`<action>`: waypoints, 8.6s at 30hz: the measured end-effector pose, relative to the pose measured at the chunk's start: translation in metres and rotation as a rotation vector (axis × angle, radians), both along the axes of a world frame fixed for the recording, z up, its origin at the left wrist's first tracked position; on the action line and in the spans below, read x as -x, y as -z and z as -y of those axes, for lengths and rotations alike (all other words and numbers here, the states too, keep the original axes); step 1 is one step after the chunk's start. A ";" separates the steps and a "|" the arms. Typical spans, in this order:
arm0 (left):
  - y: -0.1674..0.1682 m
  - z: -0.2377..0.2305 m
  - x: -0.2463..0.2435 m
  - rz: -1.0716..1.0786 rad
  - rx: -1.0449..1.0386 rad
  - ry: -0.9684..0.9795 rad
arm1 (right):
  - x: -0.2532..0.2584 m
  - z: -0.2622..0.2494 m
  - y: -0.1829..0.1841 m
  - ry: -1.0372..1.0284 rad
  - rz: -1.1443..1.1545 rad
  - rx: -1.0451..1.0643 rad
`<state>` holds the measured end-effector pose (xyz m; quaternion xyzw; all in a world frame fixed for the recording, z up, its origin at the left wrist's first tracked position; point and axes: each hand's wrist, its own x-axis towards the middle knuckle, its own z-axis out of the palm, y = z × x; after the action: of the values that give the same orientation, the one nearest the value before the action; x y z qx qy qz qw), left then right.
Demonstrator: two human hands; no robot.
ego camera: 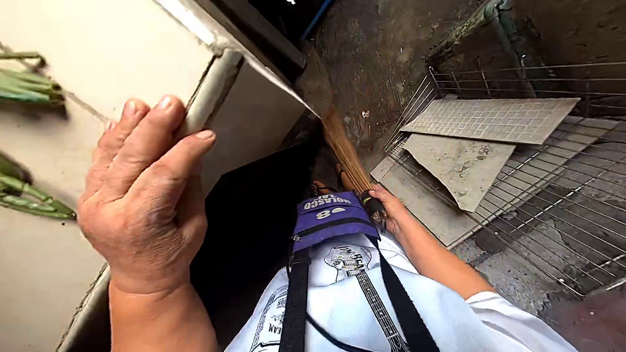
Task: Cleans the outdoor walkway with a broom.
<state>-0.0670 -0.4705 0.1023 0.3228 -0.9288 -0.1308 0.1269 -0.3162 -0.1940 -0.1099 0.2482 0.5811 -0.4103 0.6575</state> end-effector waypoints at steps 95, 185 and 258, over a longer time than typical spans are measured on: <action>-0.007 0.035 0.097 0.088 0.044 -0.408 | 0.312 0.129 0.109 -0.166 -0.713 -0.042; 0.116 0.162 0.443 0.002 -0.745 -0.158 | 0.534 0.430 0.089 0.213 -0.401 0.106; 0.125 0.460 0.932 0.106 -1.229 0.262 | 1.042 0.480 0.090 0.530 -0.334 -0.185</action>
<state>-0.9985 -0.9309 -0.0229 0.2262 -0.7209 -0.6388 -0.1451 -1.3581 -0.6744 -0.2002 0.3786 0.6309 -0.5477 0.3982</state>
